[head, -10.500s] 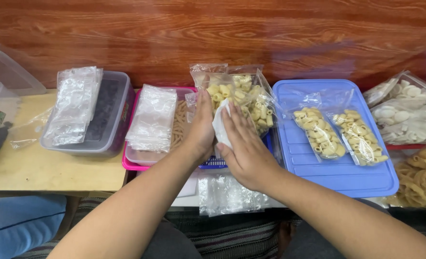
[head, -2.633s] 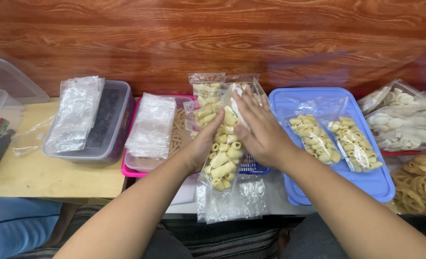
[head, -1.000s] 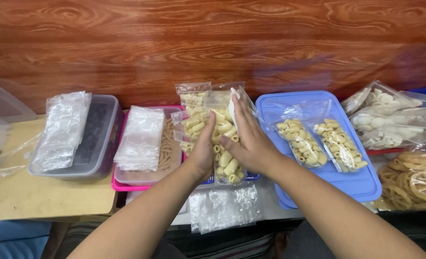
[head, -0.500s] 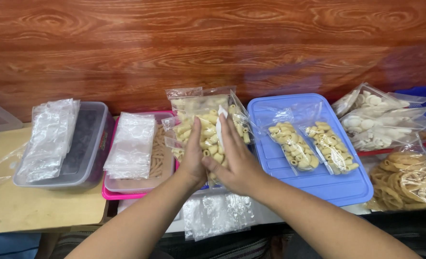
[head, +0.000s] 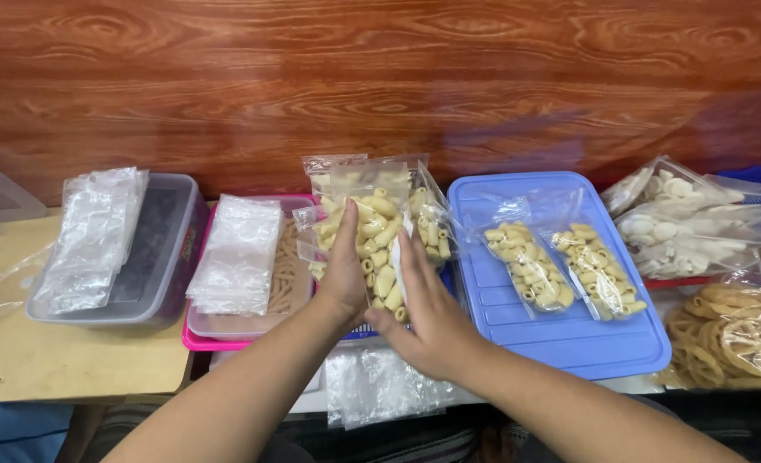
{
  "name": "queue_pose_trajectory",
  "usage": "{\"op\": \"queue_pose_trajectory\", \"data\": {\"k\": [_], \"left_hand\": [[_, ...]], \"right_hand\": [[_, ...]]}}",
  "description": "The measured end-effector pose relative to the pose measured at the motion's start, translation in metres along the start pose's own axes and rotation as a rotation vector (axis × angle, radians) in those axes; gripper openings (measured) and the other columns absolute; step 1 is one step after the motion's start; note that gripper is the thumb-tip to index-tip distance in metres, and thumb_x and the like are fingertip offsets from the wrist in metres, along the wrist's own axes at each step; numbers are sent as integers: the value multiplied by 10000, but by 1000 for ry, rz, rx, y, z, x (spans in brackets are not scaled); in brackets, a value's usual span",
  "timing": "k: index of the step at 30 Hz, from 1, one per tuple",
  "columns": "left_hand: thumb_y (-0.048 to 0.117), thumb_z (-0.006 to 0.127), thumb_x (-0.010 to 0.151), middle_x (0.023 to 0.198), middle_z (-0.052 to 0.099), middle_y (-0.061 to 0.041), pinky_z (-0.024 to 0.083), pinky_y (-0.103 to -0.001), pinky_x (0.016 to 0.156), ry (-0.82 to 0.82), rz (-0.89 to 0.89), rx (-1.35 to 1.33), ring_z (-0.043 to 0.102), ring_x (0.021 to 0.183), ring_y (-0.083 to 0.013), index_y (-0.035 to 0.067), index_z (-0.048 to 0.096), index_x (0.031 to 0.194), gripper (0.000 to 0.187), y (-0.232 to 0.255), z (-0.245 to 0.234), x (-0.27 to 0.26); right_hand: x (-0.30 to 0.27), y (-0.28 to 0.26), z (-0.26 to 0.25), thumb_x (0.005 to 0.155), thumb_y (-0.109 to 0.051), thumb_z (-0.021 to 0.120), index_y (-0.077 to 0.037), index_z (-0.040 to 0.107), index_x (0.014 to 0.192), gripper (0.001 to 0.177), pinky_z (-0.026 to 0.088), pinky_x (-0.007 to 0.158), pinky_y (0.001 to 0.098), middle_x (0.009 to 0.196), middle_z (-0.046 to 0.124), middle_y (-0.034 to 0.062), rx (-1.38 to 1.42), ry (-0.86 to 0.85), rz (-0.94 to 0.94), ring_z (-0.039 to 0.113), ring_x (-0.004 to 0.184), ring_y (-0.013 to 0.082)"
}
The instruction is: The person wipes individual clear plastic packets containing pasta by hand using a white cloth, handling them one at a time and placing them on a blue tray.
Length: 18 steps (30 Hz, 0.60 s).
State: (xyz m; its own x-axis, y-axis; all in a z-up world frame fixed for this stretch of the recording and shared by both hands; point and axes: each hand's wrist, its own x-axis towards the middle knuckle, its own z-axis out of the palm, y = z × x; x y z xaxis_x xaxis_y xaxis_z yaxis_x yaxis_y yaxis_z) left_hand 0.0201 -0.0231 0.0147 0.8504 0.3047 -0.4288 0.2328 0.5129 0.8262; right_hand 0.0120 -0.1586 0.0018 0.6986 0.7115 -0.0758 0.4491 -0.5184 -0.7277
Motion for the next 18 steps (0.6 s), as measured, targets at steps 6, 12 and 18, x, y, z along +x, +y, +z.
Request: {"op": "queue_pose_trajectory", "data": {"k": [6, 12, 18], "left_hand": [[654, 387, 812, 1688, 278, -30, 172, -431, 1238, -120, 3, 16, 201, 1562, -200, 153, 347, 1563, 904, -13, 9, 1], [620, 311, 893, 1703, 167, -43, 89, -397, 1250, -28, 107, 155, 125, 1571, -177, 118, 210, 1595, 869, -24, -10, 26], [635, 353, 858, 1637, 360, -140, 227, -480, 1223, -135, 101, 220, 290, 1531, -278, 65, 396, 1522, 876, -18, -1, 10]], "right_hand": [[19, 16, -12, 967, -562, 383, -55, -59, 1588, 915, 34, 1235, 466, 1701, -63, 168, 85, 165, -1, -54, 1572, 294], [-4, -3, 4, 975, -567, 412, -111, -200, 1568, 966, 101, 1215, 547, 1660, -326, 130, -105, -1, 2, -128, 1577, 363], [22, 15, -11, 985, -510, 377, -70, -59, 1592, 867, 23, 1233, 484, 1702, -64, 155, 162, 173, -5, -60, 1570, 299]]}}
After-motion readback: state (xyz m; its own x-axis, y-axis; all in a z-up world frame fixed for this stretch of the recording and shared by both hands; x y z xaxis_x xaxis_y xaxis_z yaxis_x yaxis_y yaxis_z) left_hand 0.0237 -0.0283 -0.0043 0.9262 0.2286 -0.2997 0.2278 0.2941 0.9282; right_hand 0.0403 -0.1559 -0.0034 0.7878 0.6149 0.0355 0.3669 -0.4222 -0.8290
